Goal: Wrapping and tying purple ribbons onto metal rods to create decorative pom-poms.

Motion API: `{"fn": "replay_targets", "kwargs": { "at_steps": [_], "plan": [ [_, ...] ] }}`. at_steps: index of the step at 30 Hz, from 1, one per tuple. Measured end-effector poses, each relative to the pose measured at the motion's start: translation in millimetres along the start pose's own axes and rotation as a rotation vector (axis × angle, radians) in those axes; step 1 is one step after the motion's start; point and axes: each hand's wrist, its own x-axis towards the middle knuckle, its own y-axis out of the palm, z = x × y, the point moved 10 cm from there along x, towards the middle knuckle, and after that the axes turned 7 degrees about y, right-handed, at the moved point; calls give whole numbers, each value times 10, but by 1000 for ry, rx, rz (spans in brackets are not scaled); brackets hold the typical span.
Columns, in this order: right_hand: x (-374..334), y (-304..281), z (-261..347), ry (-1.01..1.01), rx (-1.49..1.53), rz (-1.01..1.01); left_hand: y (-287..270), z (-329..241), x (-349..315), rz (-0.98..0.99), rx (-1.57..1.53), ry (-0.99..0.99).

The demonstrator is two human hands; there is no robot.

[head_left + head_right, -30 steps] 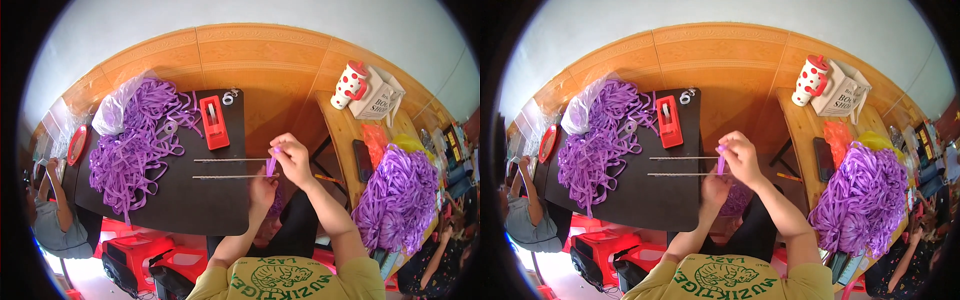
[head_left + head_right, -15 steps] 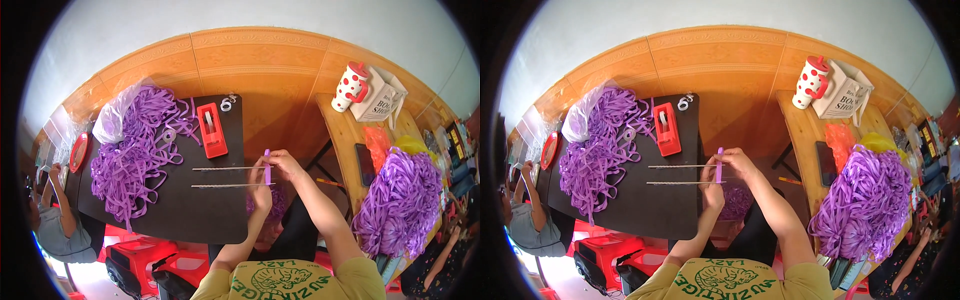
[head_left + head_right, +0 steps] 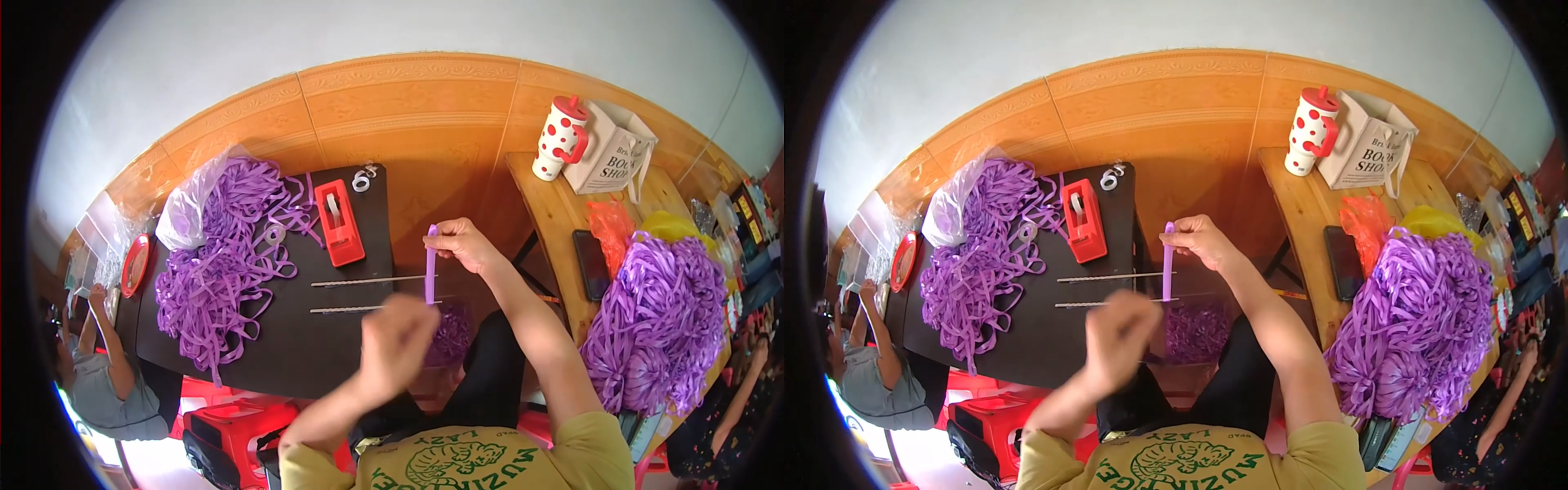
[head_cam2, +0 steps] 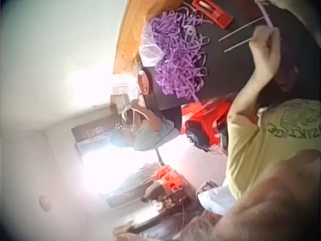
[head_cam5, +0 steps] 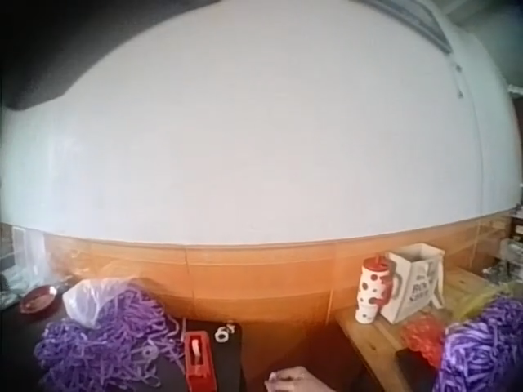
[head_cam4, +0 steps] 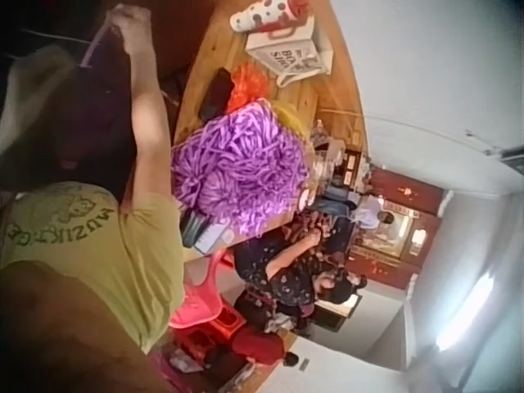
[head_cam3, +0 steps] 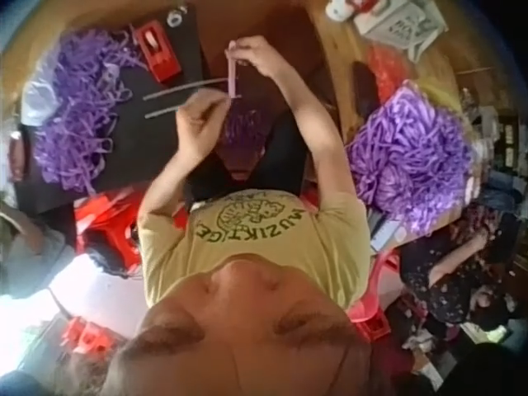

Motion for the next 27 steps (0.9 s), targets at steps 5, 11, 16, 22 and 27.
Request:
{"fn": "replay_targets", "kwargs": {
  "at_steps": [5,11,16,22,27],
  "plan": [
    [-100,317,327,-151,-149,61,-146,1070,668,-25,170,-138],
    [-159,363,407,-213,-137,20,223,1368,757,138,-192,-446],
    [-235,364,479,-205,-153,-15,233,1385,732,50,-378,-522],
    [-329,370,546,-325,-107,-24,298,1581,585,-88,-825,-734],
    [-433,428,565,-302,-128,-40,282,1552,576,-138,-815,-718]
  ]
}}
